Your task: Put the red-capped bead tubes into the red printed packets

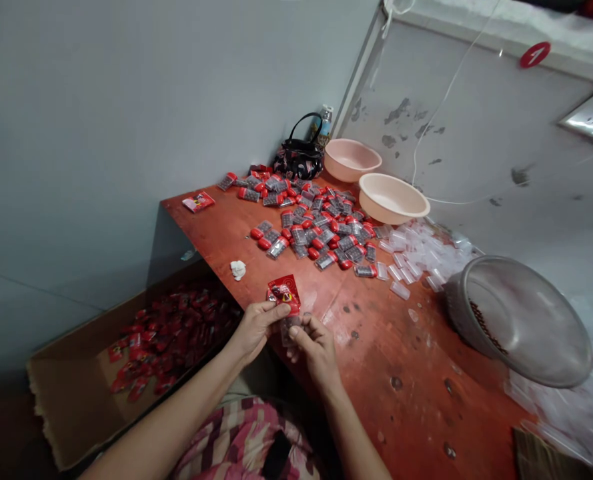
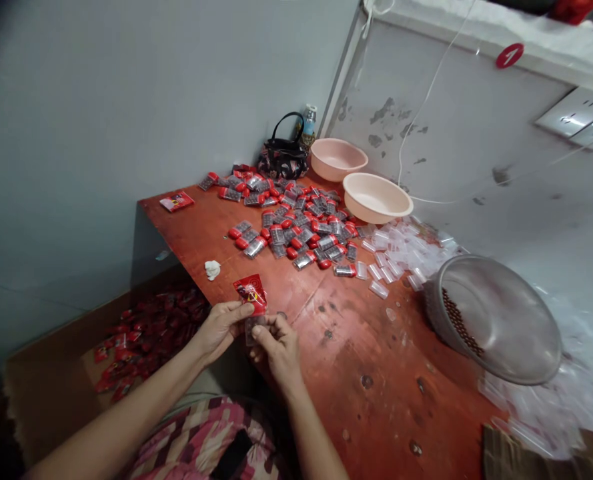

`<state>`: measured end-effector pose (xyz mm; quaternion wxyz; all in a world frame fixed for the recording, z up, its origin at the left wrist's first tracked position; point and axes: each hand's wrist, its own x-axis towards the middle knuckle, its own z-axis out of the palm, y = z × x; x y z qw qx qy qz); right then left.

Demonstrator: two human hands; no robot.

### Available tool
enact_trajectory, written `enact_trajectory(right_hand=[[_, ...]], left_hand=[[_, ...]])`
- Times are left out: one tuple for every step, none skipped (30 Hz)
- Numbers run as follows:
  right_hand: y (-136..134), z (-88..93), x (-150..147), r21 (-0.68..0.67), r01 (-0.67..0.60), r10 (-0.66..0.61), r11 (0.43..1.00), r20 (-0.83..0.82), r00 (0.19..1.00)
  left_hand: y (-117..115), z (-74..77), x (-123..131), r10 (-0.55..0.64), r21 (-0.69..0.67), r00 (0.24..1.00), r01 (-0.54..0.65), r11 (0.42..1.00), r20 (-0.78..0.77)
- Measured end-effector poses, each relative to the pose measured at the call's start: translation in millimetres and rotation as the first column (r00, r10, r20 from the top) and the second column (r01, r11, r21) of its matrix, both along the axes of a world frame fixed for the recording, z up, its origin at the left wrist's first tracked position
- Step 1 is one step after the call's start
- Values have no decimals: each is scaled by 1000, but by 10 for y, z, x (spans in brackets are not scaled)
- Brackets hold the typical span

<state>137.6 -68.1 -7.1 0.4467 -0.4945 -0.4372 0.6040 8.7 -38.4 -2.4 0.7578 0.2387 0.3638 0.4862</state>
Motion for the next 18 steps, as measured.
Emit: enact_trajectory(right_hand=[[10,-12,8,-38,-13,10,999,-58,998],[18,-18,16,-52,-19,15,998,-83,996],[21,-19,22,-44,-13,10,999,-74,997],[21,-16,25,-16,6,-6,1000,-38,999],[19,-11,24,22,33,-33,999,14,999],[16,-6,19,59,66,-69,996,63,996],[14,-4,12,83,95,-103,992,96,990],[14,-6,3,85,116,-125,990,105,987],[17,-12,-6,65,126,-132,990,95,987],[22,-20,-15,34,126,-128,991,73,989],[28,-28,-23,4,119,-119,993,52,991],[33,-34,-29,-11,110,-110,994,43,993],[35,-36,-33,-3,100,-100,995,53,994],[34,-33,-35,31,94,-96,995,86,992],[29,-25,-35,84,87,-98,993,137,986],[22,-17,-32,141,75,-102,987,194,976],[13,-9,-29,188,63,-108,980,237,965],[4,-6,-25,208,55,-108,977,255,961]], left_hand=[[6,2,-16,-30,11,999,30,1000,-15],[13,1,-29,-55,18,998,56,998,-28],[19,-2,-38,-70,19,997,71,997,-42],[25,-8,-42,-75,16,996,76,997,-55],[27,-16,-41,-72,8,995,72,997,-68],[25,-26,-35,-58,2,995,59,998,-84],[20,-35,-26,-34,0,994,34,999,-104],[11,-43,-13,-5,1,993,5,1000,-121],[1,-48,0,21,3,991,-21,1000,-132],[-10,-49,13,42,3,990,-42,999,-134],[-20,-47,24,63,4,990,-63,998,-128],[-28,-43,33,85,4,990,-85,996,-112],[-34,-38,40,105,2,990,-106,994,-89],[-38,-36,45,122,-2,991,-123,992,-62],[-41,-37,47,135,-7,990,-136,991,-39],[-44,-45,49,140,-15,990,-141,990,-23],[-50,-58,50,140,-20,990,-140,990,-22],[-59,-77,51,138,-20,990,-139,990,-39]])
